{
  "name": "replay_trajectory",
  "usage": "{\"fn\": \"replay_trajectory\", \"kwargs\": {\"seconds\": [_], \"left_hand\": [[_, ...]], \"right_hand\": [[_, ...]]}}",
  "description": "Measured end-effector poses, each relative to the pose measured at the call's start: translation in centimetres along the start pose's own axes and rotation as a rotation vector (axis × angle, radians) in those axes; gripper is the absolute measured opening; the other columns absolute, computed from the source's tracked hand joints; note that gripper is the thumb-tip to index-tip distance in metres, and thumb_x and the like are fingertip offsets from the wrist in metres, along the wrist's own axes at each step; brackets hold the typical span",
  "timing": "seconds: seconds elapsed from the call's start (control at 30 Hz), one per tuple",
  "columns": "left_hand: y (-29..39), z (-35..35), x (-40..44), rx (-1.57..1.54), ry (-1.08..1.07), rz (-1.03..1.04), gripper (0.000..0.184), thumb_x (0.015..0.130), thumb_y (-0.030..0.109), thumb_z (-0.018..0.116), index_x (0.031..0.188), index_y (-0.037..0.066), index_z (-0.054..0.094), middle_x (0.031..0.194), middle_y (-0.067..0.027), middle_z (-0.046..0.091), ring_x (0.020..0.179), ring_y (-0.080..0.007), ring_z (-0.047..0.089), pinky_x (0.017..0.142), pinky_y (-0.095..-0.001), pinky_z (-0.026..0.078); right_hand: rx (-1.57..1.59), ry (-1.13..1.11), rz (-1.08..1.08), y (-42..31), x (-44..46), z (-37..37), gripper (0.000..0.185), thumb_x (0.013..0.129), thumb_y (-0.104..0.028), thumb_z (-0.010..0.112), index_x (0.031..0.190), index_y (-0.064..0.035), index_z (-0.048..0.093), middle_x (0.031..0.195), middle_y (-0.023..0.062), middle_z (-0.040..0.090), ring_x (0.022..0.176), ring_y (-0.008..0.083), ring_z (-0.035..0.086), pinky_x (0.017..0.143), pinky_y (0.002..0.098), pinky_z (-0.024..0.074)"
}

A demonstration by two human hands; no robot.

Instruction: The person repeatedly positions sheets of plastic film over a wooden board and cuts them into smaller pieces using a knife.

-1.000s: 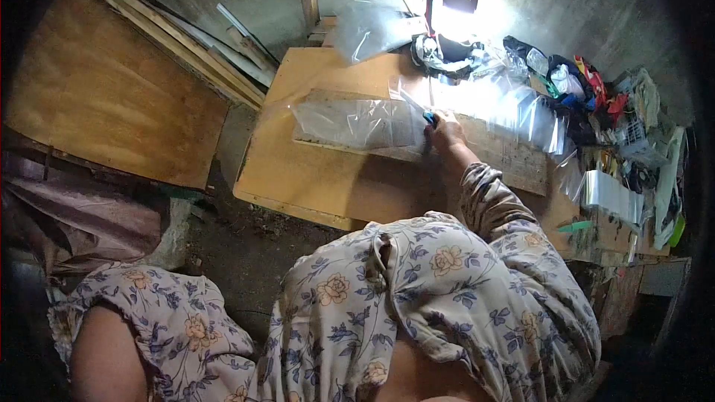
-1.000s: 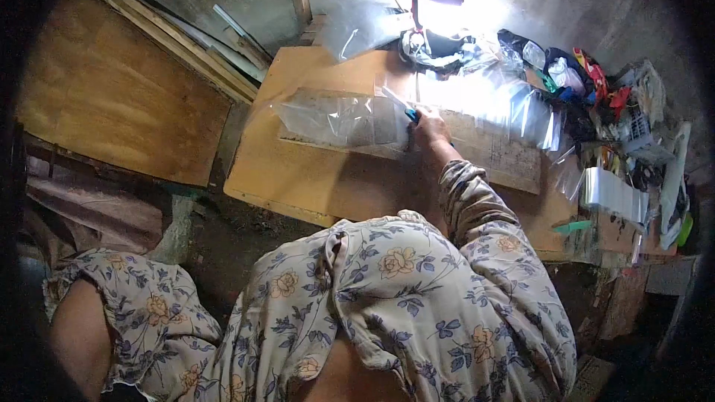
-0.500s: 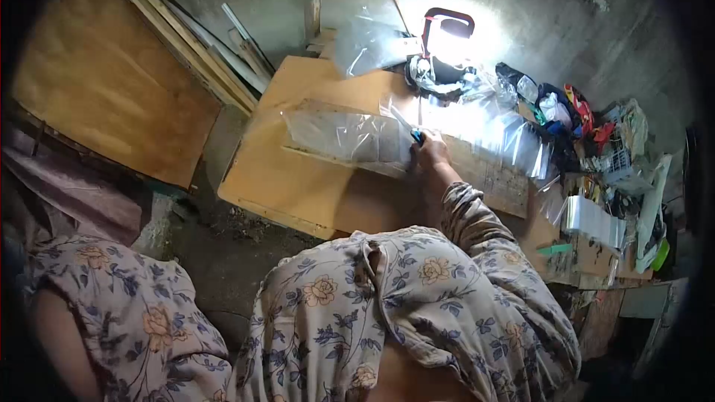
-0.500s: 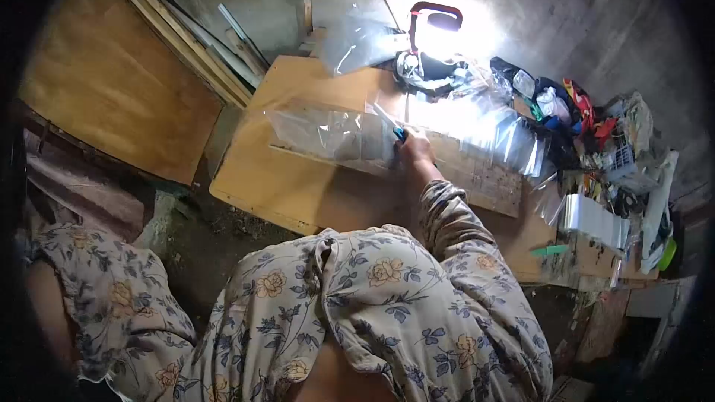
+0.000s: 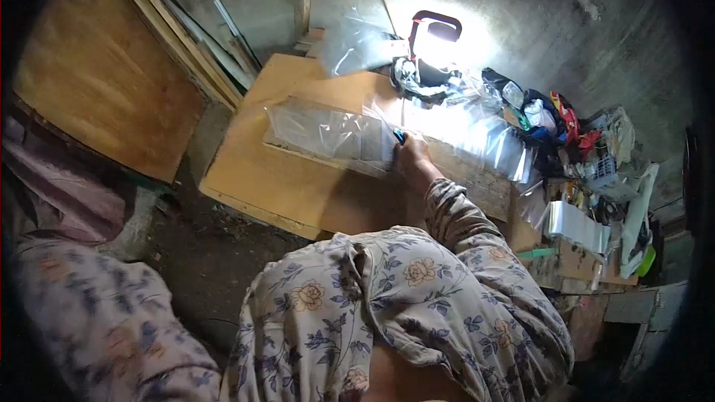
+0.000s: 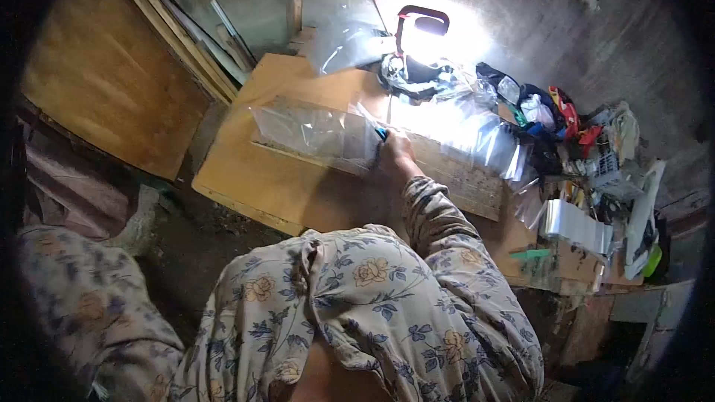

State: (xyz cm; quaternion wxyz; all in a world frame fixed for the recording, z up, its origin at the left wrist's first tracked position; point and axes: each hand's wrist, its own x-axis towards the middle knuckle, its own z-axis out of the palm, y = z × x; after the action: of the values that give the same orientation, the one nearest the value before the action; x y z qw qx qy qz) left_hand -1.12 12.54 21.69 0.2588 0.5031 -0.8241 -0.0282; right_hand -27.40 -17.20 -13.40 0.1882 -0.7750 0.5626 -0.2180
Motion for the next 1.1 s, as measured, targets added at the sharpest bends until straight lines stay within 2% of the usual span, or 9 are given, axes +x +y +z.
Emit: {"fn": "replay_trajectory", "kwargs": {"seconds": [0.27, 0.47, 0.6, 0.77, 0.87, 0.9, 0.97, 1.03, 1.1], "left_hand": [[-2.5, 0.1, -1.4, -0.015, 0.023, 0.017, 0.058, 0.082, 0.043, 0.031, 0.116, -0.003, 0.045, 0.113, -0.0129, 0.051, 0.093, -0.0228, 0.053, 0.081, -0.0311, 0.042], [-5.5, -0.4, -2.5, -0.042, 0.032, 0.029, 0.06, 0.082, 0.044, 0.03, 0.116, -0.003, 0.045, 0.113, -0.0129, 0.051, 0.093, -0.0228, 0.053, 0.081, -0.0308, 0.042], [-7.7, -1.6, -2.9, -0.049, 0.046, 0.057, 0.061, 0.082, 0.045, 0.028, 0.115, -0.003, 0.045, 0.113, -0.0128, 0.051, 0.092, -0.0228, 0.053, 0.08, -0.0307, 0.042], [-12.5, -0.2, -3.5, -0.076, 0.05, -0.208, 0.062, 0.082, 0.046, 0.027, 0.115, -0.003, 0.045, 0.112, -0.0128, 0.051, 0.092, -0.0228, 0.054, 0.08, -0.0305, 0.042], [-16.7, 8.9, -2.7, -0.814, -0.479, -0.496, 0.063, 0.082, 0.047, 0.026, 0.115, -0.003, 0.045, 0.112, -0.0127, 0.051, 0.092, -0.0228, 0.054, 0.079, -0.0304, 0.042], [-17.9, 14.7, -1.8, -1.439, -0.773, -0.552, 0.094, 0.076, 0.075, 0.014, 0.123, -0.001, 0.042, 0.119, -0.0122, 0.049, 0.097, -0.0234, 0.054, 0.087, -0.0331, 0.04], [-18.8, 20.8, -2.0, -1.67, -0.683, -0.64, 0.106, 0.067, 0.082, 0.016, 0.132, -0.001, 0.026, 0.127, -0.0148, 0.041, 0.109, -0.0304, 0.047, 0.092, -0.0391, 0.035], [-19.6, 22.5, -0.6, -2.134, 0.001, -0.533, 0.108, 0.065, 0.084, 0.016, 0.135, 0.001, 0.016, 0.135, -0.0148, 0.031, 0.116, -0.0356, 0.04, 0.093, -0.0446, 0.034], [-22.5, 21.7, 1.2, -2.247, 0.257, -0.104, 0.097, 0.073, 0.076, 0.022, 0.136, 0.002, 0.015, 0.14, -0.0135, 0.021, 0.121, -0.0366, 0.033, 0.096, -0.0473, 0.032]], "right_hand": [[-0.088, -0.037, 0.053, -0.5, 1.0, 1.2, 0.031, 0.077, -0.033, 0.058, 0.099, -0.011, 0.061, 0.08, 0.0151, 0.062, 0.076, 0.0314, 0.061, 0.068, 0.0376, 0.0472], [0.153, 0.058, 0.096, -4.1, 1.8, -1.1, 0.031, 0.077, -0.036, 0.057, 0.092, -0.0088, 0.056, 0.078, 0.0195, 0.061, 0.076, 0.0367, 0.059, 0.068, 0.0447, 0.0456], [0.049, 0.224, -0.029, -8.5, 2.9, -3.4, 0.027, 0.079, -0.032, 0.056, 0.085, -0.006, 0.056, 0.076, 0.0184, 0.06, 0.07, 0.0347, 0.058, 0.061, 0.0411, 0.0456], [0.534, 0.285, -0.255, -16.4, 2.6, -7.8, 0.02, 0.081, -0.021, 0.058, 0.083, -0.0015, 0.054, 0.064, 0.0109, 0.053, 0.059, 0.0146, 0.05, 0.06, 0.0286, 0.0424], [0.372, 0.302, -0.328, -21.3, 0.7, -11.9, 0.017, 0.08, -0.018, 0.058, 0.084, -0.0019, 0.056, 0.069, 0.0105, 0.057, 0.061, 0.0161, 0.053, 0.061, 0.0294, 0.0435], [0.396, 0.319, -0.353, -22.0, 0.3, -12.5, 0.016, 0.08, -0.017, 0.058, 0.084, -0.0023, 0.057, 0.07, 0.0103, 0.058, 0.062, 0.0158, 0.054, 0.06, 0.0294, 0.0436], [0.486, 0.311, -0.46, -22.3, -0.2, -13.4, 0.012, 0.079, -0.014, 0.058, 0.084, -0.0034, 0.057, 0.074, 0.0087, 0.06, 0.064, 0.0147, 0.057, 0.061, 0.0279, 0.0446], [0.575, 0.38, -0.511, -23.2, -2.1, -14.9, 0.008, 0.08, -0.01, 0.057, 0.085, -0.004, 0.058, 0.078, 0.0078, 0.061, 0.068, 0.0149, 0.058, 0.063, 0.0275, 0.0461], [0.625, 0.339, -0.492, -21.8, -3.9, -16.1, 0.008, 0.08, -0.009, 0.057, 0.086, -0.0043, 0.058, 0.08, 0.0076, 0.062, 0.069, 0.0152, 0.059, 0.064, 0.028, 0.0465]]}}
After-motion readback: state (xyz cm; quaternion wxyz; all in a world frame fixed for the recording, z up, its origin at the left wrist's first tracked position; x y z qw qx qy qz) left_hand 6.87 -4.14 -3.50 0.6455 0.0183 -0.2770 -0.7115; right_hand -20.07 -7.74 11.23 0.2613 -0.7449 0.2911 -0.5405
